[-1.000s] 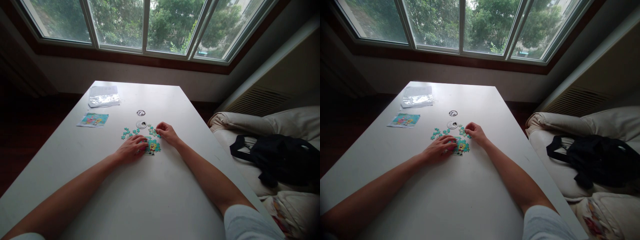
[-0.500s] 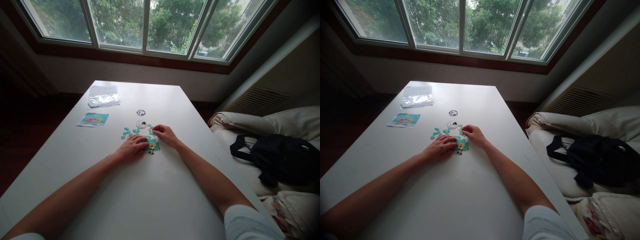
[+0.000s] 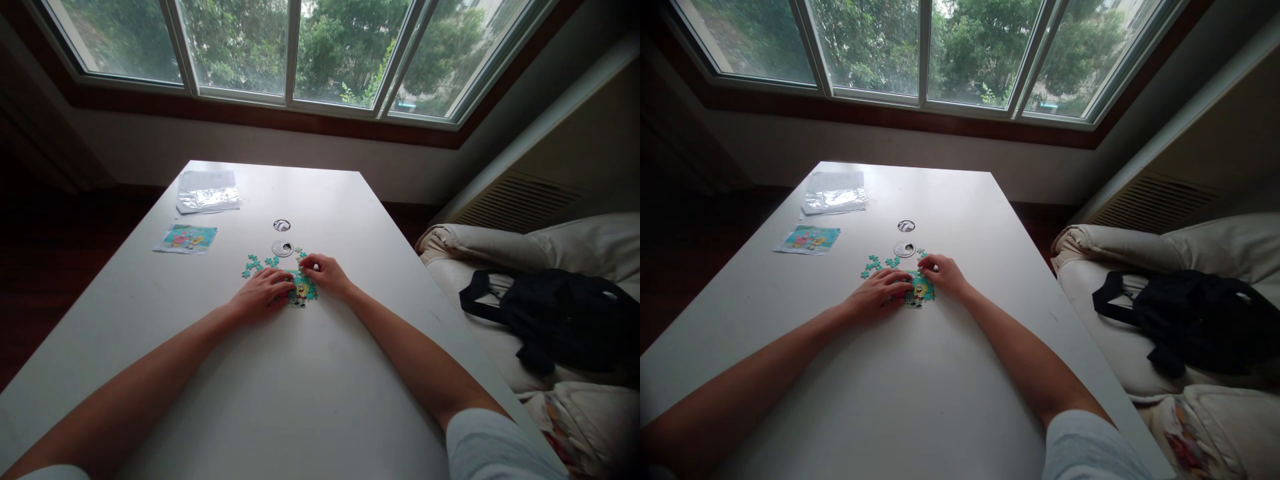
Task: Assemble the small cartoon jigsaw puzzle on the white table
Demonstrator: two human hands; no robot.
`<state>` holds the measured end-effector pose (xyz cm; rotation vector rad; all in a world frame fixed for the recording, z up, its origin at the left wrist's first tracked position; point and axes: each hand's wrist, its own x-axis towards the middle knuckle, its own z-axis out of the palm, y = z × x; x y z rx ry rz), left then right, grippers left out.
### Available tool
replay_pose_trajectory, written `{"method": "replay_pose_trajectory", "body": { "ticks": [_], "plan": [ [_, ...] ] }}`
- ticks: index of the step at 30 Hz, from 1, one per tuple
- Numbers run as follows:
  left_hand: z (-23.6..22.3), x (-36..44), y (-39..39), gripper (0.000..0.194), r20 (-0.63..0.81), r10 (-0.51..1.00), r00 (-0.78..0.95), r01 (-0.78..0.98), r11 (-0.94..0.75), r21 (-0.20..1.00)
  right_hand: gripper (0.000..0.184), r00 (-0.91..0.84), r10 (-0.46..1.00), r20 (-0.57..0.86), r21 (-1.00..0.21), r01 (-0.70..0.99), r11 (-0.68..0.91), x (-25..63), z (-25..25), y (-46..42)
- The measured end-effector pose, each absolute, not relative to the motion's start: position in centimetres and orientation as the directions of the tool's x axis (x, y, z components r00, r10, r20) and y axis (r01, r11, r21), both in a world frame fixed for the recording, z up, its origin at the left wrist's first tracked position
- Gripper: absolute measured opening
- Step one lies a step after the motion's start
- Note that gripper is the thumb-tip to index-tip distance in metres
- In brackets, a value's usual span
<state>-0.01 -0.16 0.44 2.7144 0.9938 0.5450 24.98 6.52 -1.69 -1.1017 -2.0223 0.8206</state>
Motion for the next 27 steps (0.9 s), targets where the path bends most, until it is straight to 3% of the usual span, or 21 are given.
{"method": "replay_pose_trajectory", "body": {
  "ticks": [7, 27],
  "plan": [
    [0.37, -0.01, -0.15, 0.031, 0.278, 0.659, 0.699, 0.586, -0.751, 0.304, 0.023, -0.438, 0.857, 0.272, -0.706, 0.514, 0.487, 24.91, -1.3, 6.25],
    [0.57, 0.17, -0.21, 0.03, 0.285, 0.659, 0.696, 0.585, -0.751, 0.308, 0.015, -0.495, 0.786, 0.37, -0.523, 0.588, 0.617, 24.34, -1.96, 6.2]
  ]
}}
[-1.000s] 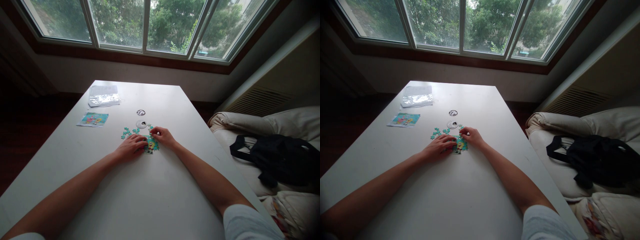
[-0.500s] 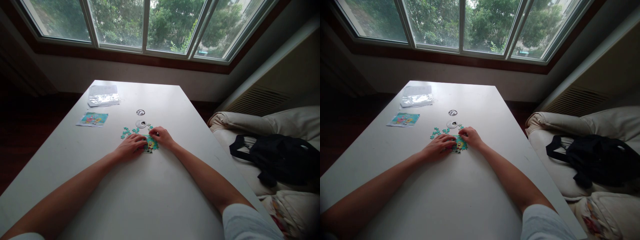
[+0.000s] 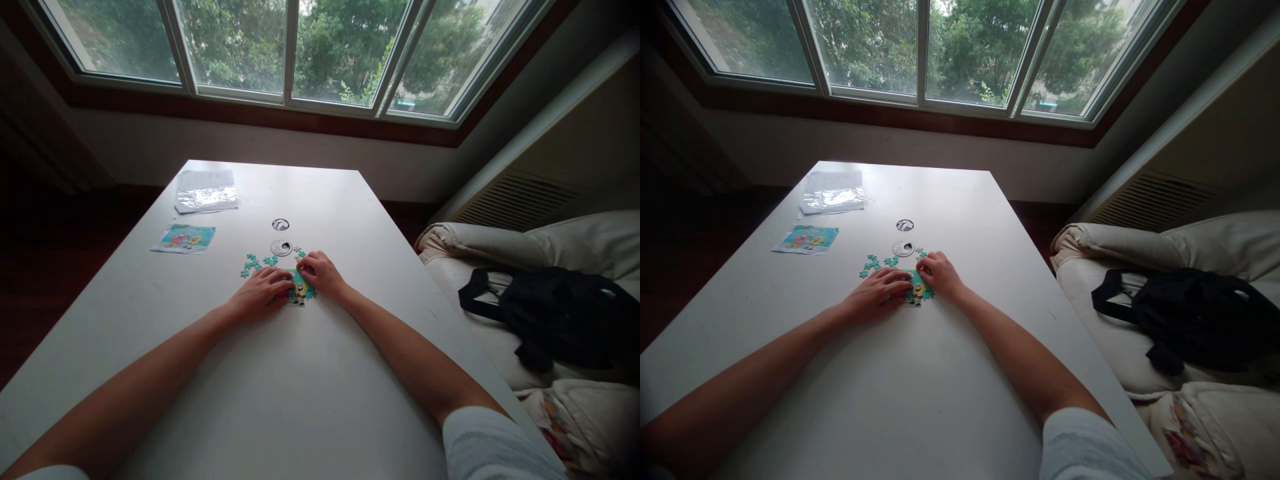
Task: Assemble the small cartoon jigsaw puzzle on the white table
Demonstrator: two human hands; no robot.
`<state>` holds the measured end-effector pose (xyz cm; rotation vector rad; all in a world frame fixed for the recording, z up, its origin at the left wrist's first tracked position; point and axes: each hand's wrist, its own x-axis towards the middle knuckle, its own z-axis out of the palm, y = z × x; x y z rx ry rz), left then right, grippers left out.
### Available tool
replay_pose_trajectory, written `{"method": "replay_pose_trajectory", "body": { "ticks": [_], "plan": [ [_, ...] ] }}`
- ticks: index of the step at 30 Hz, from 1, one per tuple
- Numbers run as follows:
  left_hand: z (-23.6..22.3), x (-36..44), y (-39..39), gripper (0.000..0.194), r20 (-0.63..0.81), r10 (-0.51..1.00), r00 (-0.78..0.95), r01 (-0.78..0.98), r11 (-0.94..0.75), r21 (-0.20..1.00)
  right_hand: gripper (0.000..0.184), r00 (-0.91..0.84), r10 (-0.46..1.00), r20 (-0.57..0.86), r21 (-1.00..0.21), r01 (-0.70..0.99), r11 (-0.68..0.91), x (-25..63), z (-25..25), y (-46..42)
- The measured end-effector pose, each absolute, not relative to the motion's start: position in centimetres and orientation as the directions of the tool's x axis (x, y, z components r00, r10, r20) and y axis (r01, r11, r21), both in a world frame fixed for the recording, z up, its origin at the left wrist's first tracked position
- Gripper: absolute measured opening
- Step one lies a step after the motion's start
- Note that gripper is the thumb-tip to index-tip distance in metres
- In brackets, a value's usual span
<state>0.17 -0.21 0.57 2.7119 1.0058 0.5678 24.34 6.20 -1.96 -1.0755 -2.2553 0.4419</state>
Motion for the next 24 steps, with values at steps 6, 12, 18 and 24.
{"method": "replay_pose_trajectory", "body": {
  "ticks": [6, 12, 18, 24],
  "plan": [
    [0.55, 0.16, -0.24, 0.03, 0.278, 0.658, 0.7, 0.586, -0.751, 0.304, 0.014, -0.482, 0.784, 0.391, -0.533, 0.576, 0.62, 24.49, -1.78, 6.3],
    [0.62, 0.11, -0.24, 0.03, 0.273, 0.656, 0.703, 0.586, -0.753, 0.3, 0.015, -0.443, 0.781, 0.44, -0.533, 0.571, 0.624, 24.84, -1.52, 6.4],
    [0.73, 0.13, -0.24, 0.031, 0.281, 0.657, 0.699, 0.58, -0.751, 0.314, 0.017, -0.519, 0.764, 0.383, -0.497, 0.582, 0.644, 24.85, -1.33, 6.41],
    [0.51, 0.08, -0.2, 0.031, 0.278, 0.661, 0.696, 0.59, -0.749, 0.302, 0.014, -0.549, 0.76, 0.349, -0.474, 0.596, 0.648, 24.8, -1.41, 6.5]
  ]
}}
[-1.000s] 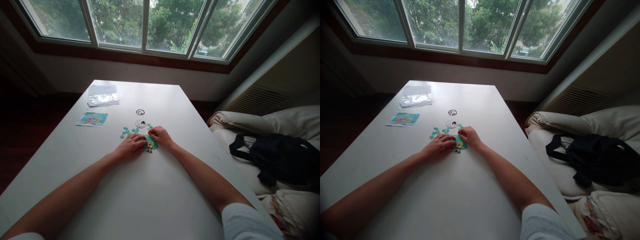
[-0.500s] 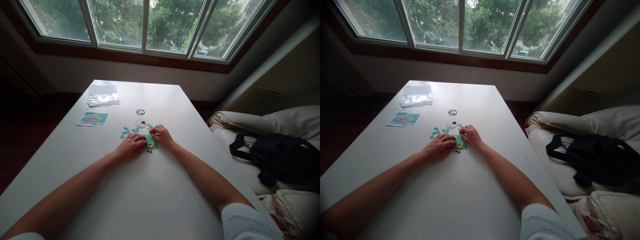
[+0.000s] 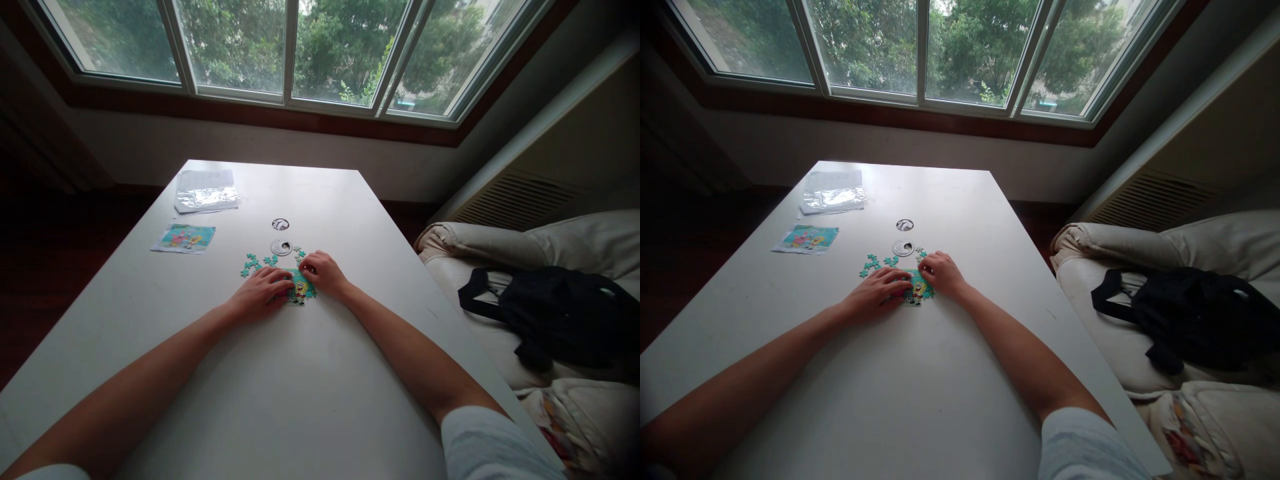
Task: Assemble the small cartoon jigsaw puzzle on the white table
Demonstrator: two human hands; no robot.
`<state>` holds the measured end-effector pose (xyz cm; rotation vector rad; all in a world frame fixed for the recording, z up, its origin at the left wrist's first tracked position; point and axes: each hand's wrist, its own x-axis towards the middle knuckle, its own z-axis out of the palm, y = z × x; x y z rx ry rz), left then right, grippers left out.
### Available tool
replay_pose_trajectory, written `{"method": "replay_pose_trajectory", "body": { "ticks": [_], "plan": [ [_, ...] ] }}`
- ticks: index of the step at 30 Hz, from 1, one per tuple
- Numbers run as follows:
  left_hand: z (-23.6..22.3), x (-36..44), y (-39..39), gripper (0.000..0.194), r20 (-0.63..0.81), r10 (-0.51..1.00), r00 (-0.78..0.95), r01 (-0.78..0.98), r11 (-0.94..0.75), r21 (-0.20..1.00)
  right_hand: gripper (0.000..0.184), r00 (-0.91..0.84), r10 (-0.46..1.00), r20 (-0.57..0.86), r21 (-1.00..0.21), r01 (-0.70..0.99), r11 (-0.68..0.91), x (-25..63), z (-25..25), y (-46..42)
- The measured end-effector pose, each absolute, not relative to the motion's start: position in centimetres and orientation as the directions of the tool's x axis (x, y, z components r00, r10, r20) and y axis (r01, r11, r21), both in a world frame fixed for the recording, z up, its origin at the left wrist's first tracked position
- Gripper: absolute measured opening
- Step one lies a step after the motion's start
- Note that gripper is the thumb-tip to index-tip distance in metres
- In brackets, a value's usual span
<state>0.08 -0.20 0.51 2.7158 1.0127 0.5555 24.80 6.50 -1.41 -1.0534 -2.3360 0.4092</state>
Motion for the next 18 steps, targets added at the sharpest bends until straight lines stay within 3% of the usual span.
{"method": "replay_pose_trajectory", "body": {
  "ticks": [4, 12, 18],
  "plan": [
    [0.6, 0.0, -0.2, 0.031, 0.272, 0.658, 0.702, 0.589, -0.751, 0.299, 0.014, -0.505, 0.765, 0.399, -0.481, 0.595, 0.644, 25.3, -1.6, 6.9],
    [0.6, 0.1, -0.2, 0.031, 0.289, 0.658, 0.695, 0.58, -0.751, 0.315, 0.02, -0.232, 0.868, 0.44, -0.584, 0.66, 0.472, 27.3, -1.8, 8.4],
    [0.5, 0.0, -0.1, 0.029, 0.3, 0.667, 0.682, 0.592, -0.744, 0.308, 0.023, -0.187, 0.883, 0.431, -0.621, 0.648, 0.441, 27.6, -2.0, 8.8]
  ]
}}
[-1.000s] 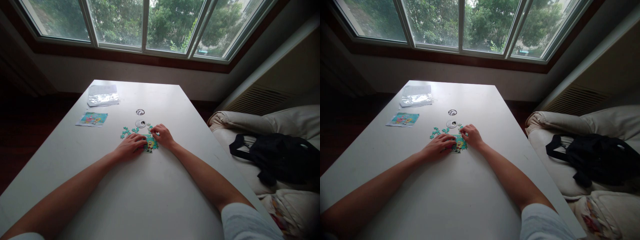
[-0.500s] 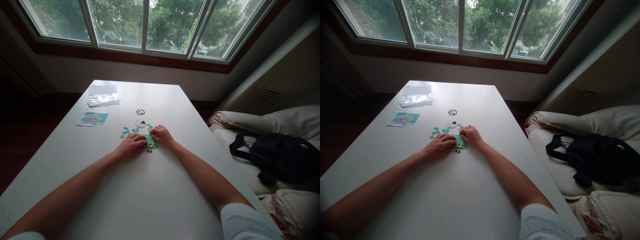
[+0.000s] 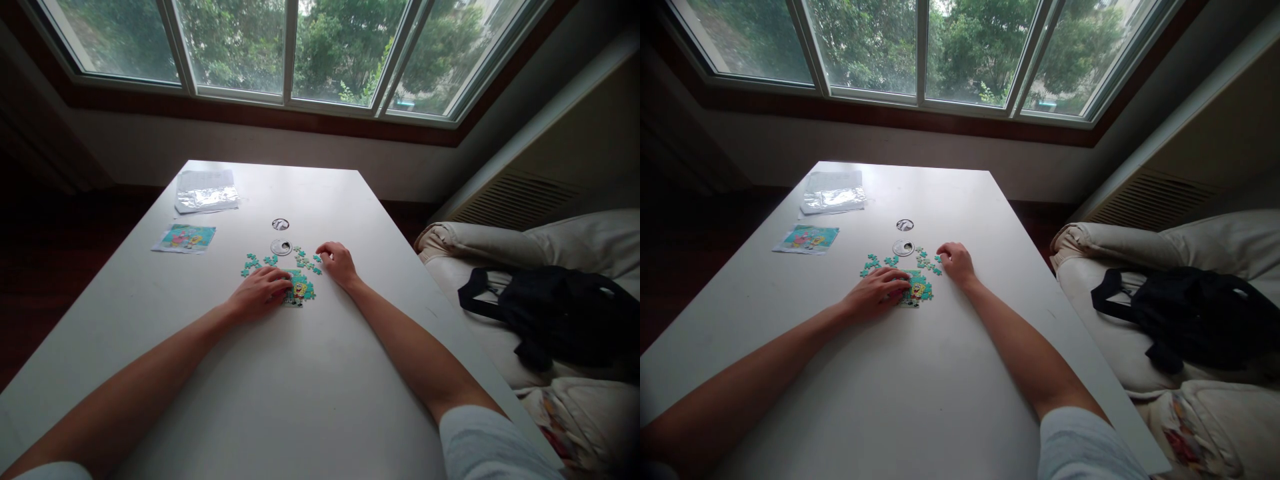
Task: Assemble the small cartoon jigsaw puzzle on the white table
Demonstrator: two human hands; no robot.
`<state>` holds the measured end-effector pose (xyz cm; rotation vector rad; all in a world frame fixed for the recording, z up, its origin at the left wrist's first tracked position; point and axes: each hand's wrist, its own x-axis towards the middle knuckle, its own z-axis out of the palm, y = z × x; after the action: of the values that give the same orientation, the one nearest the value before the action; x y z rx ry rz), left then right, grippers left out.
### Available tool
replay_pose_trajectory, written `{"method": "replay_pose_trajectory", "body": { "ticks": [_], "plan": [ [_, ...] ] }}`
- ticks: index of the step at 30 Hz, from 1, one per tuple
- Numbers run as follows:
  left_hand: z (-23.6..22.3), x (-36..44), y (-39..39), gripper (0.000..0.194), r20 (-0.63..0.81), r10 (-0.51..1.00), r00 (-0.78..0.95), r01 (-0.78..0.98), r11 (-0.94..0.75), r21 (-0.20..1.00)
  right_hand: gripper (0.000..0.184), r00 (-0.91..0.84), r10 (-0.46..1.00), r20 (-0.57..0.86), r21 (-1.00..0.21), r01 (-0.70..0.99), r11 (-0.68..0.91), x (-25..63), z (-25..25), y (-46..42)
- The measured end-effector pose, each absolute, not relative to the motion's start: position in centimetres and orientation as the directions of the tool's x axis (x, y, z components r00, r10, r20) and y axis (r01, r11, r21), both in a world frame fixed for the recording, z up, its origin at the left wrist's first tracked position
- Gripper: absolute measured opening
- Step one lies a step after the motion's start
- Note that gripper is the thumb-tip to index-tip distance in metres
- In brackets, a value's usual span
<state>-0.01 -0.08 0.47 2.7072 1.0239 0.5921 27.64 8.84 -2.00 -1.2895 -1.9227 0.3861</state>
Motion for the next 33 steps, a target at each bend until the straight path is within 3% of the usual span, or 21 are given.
{"method": "replay_pose_trajectory", "body": {
  "ticks": [5, 12, 18, 24, 33],
  "plan": [
    [0.4, -0.1, 0.0, 0.029, 0.303, 0.67, 0.677, 0.595, -0.741, 0.31, 0.023, -0.187, 0.887, 0.422, -0.624, 0.65, 0.434, 27.6, -2.1, 8.8],
    [0.3, -0.1, 0.0, 0.029, 0.302, 0.673, 0.675, 0.603, -0.739, 0.3, 0.02, -0.319, 0.844, 0.431, -0.51, 0.685, 0.52, 29.1, -0.2, 8.5],
    [0.2, -0.2, 0.1, 0.029, 0.296, 0.701, 0.649, 0.631, -0.713, 0.307, 0.016, -0.591, 0.713, 0.378, -0.295, 0.653, 0.697, 29.7, 1.7, 7.9],
    [-0.2, -0.4, 0.4, 0.029, 0.307, 0.722, 0.62, 0.651, -0.692, 0.313, 0.007, -0.66, 0.741, 0.123, -0.321, 0.68, 0.659, 29.4, 2.4, 7.2],
    [-0.2, -0.5, 0.4, 0.028, 0.298, 0.726, 0.62, 0.654, -0.688, 0.316, 0.007, -0.643, 0.764, 0.052, -0.416, 0.682, 0.602, 28.7, 1.9, 7.4]
  ]
}}
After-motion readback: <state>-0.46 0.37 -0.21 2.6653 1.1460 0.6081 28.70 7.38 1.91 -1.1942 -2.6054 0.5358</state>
